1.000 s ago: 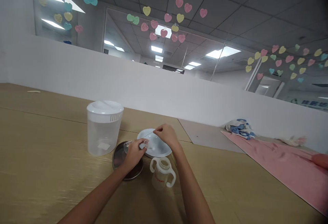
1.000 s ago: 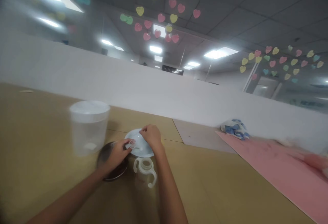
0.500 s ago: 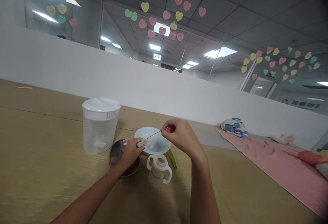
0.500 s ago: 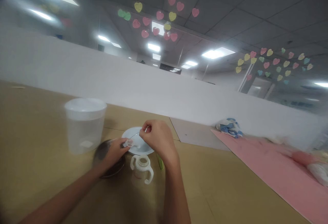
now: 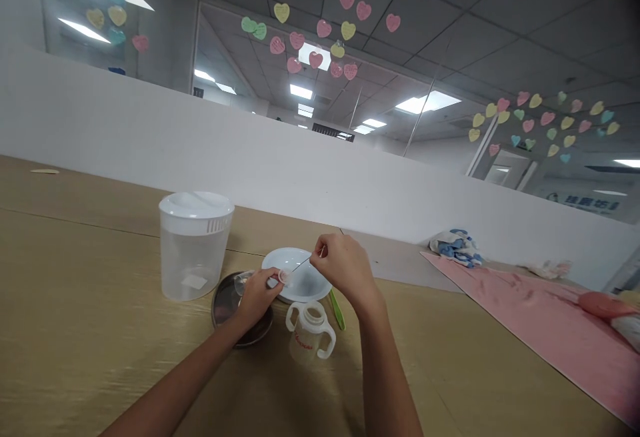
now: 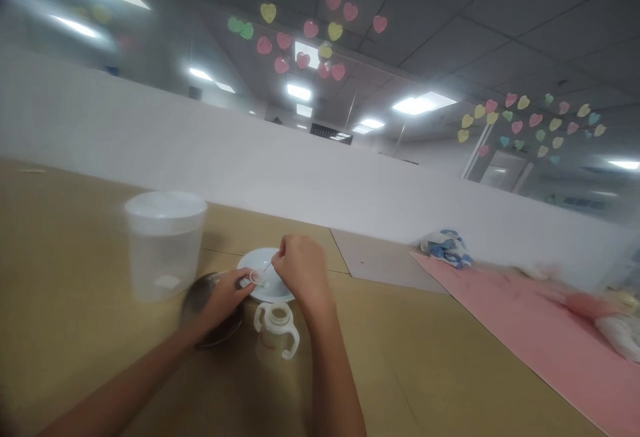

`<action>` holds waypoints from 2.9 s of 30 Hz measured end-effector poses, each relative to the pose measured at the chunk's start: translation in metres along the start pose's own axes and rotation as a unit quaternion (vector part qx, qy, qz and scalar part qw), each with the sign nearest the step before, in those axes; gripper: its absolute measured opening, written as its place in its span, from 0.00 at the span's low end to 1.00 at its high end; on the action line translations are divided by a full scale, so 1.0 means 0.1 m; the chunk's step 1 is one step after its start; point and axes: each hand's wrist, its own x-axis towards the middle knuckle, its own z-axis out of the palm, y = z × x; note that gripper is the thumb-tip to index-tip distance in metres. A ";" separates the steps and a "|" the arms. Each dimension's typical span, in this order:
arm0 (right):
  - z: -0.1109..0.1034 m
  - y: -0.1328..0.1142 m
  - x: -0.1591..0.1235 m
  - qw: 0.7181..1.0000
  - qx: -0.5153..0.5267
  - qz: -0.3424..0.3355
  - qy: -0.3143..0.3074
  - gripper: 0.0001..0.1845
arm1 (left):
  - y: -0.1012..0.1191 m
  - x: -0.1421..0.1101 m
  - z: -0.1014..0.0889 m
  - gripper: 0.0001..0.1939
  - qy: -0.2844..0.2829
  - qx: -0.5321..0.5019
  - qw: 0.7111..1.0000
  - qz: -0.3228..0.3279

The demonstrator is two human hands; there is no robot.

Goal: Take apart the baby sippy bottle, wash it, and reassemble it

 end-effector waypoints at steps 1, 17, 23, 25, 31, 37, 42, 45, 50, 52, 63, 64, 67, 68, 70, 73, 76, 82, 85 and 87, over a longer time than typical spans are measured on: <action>0.01 0.00 0.00 1.000 0.000 0.000 0.000 0.08 | 0.00 0.00 0.00 0.09 0.000 -0.001 1.000 0.001; -0.03 0.00 -0.04 0.992 0.075 -0.070 -0.080 0.05 | -0.02 0.00 0.00 0.11 -0.018 -0.024 1.000 0.010; -0.06 0.01 -0.08 0.980 0.093 -0.112 -0.139 0.07 | -0.04 0.00 0.02 0.11 -0.024 -0.029 0.999 0.007; -0.07 0.00 -0.09 0.981 0.068 -0.105 -0.147 0.08 | -0.05 0.00 0.02 0.10 -0.018 -0.032 0.999 0.005; 0.01 -0.05 -0.08 0.986 -0.031 -0.097 -0.133 0.11 | -0.07 0.00 0.04 0.10 -0.005 -0.037 0.999 -0.002; 0.14 -0.13 -0.04 0.982 -0.058 -0.108 -0.145 0.11 | -0.09 0.01 0.05 0.11 -0.012 -0.036 0.999 0.005; 0.21 -0.19 -0.03 0.978 -0.075 -0.112 -0.158 0.12 | -0.08 0.00 0.04 0.12 -0.015 -0.035 0.999 -0.009; 0.26 -0.21 -0.02 0.977 -0.080 -0.114 -0.160 0.12 | -0.08 0.00 0.05 0.12 -0.014 -0.034 0.999 -0.010; 0.32 -0.23 0.02 0.978 -0.079 -0.096 -0.168 0.12 | -0.09 0.01 0.06 0.13 -0.020 -0.029 0.999 -0.017; 0.36 -0.22 0.05 0.978 -0.077 -0.096 -0.171 0.13 | -0.09 0.01 0.06 0.13 -0.023 -0.031 0.999 -0.020; 0.61 -0.23 0.15 0.975 -0.067 -0.084 -0.195 0.13 | -0.08 0.01 0.04 0.14 -0.024 -0.037 0.999 -0.026; 0.63 -0.23 0.15 0.974 -0.066 -0.084 -0.197 0.13 | -0.08 0.01 0.03 0.14 -0.024 -0.039 0.999 -0.024; 0.68 -0.25 0.16 0.974 -0.067 -0.089 -0.199 0.14 | -0.09 0.00 0.03 0.13 -0.019 -0.045 0.999 -0.014; 0.70 -0.25 0.16 0.974 -0.067 -0.091 -0.199 0.14 | -0.10 0.01 0.03 0.13 -0.018 -0.047 0.999 -0.011; 0.73 -0.25 0.16 0.973 -0.066 -0.094 -0.198 0.13 | -0.12 0.01 0.03 0.12 -0.016 -0.052 0.998 -0.009; 0.76 -0.26 0.15 0.974 -0.064 -0.096 -0.195 0.13 | -0.16 0.02 0.07 0.11 -0.012 -0.062 0.998 -0.007; 0.77 -0.26 0.14 0.975 -0.064 -0.098 -0.191 0.13 | -0.21 0.02 0.10 0.12 0.009 -0.079 0.997 -0.005; 0.76 -0.24 0.13 0.973 -0.060 -0.103 -0.196 0.13 | -0.21 -0.01 0.13 0.15 0.028 -0.121 0.992 -0.014; 0.75 -0.24 0.13 0.975 -0.053 -0.099 -0.191 0.13 | -0.15 0.00 0.09 0.14 0.029 -0.149 0.988 -0.022; 0.73 -0.24 0.14 0.979 -0.041 -0.095 -0.178 0.13 | -0.11 0.01 0.05 0.15 0.017 -0.185 0.982 -0.029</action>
